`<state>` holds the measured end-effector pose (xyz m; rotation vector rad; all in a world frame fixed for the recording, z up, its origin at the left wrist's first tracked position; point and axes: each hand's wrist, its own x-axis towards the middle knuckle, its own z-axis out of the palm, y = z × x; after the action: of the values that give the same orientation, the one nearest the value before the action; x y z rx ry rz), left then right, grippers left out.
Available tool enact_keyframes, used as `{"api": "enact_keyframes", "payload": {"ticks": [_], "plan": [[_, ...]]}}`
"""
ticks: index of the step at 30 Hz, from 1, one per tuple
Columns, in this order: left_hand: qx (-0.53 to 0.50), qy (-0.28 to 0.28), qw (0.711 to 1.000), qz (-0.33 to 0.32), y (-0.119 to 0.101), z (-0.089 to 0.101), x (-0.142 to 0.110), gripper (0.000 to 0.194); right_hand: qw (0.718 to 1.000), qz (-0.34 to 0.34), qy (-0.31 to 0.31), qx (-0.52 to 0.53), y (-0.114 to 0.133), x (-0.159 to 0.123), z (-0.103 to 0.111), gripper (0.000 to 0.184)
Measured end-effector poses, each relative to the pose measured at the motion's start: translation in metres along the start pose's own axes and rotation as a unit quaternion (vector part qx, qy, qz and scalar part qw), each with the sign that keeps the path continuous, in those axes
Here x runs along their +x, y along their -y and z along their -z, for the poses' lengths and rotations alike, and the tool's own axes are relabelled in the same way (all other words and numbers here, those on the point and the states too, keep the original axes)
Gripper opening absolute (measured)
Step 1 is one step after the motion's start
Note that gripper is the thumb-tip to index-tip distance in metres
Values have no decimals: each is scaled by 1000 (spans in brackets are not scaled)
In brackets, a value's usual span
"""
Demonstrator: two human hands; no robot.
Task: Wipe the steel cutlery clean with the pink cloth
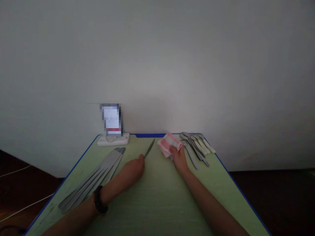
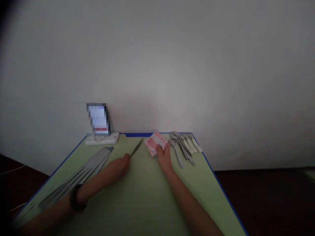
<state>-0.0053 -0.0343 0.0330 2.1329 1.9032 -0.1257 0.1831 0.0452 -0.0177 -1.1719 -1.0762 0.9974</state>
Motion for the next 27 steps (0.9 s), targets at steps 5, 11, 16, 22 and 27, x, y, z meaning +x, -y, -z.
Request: {"api": "enact_keyframes", "payload": {"ticks": [5,11,16,22,27], "plan": [[-172,-62,983,23,0,-10,-4,25,993,-55,-1,104,-4,-10,-13,29],[-282,-94,955,5,7,-20,-9,24,971,-143,100,166,0,-20,-28,23],[-352,-76,932,-38,10,-26,-7,27,953,-176,110,222,4,-21,-27,18],[-454,-78,885,-58,12,-29,-8,31,916,-219,124,314,13,-19,-24,24],[-436,-61,894,-85,12,-28,-8,29,903,-204,128,355,11,-17,-28,23]]}}
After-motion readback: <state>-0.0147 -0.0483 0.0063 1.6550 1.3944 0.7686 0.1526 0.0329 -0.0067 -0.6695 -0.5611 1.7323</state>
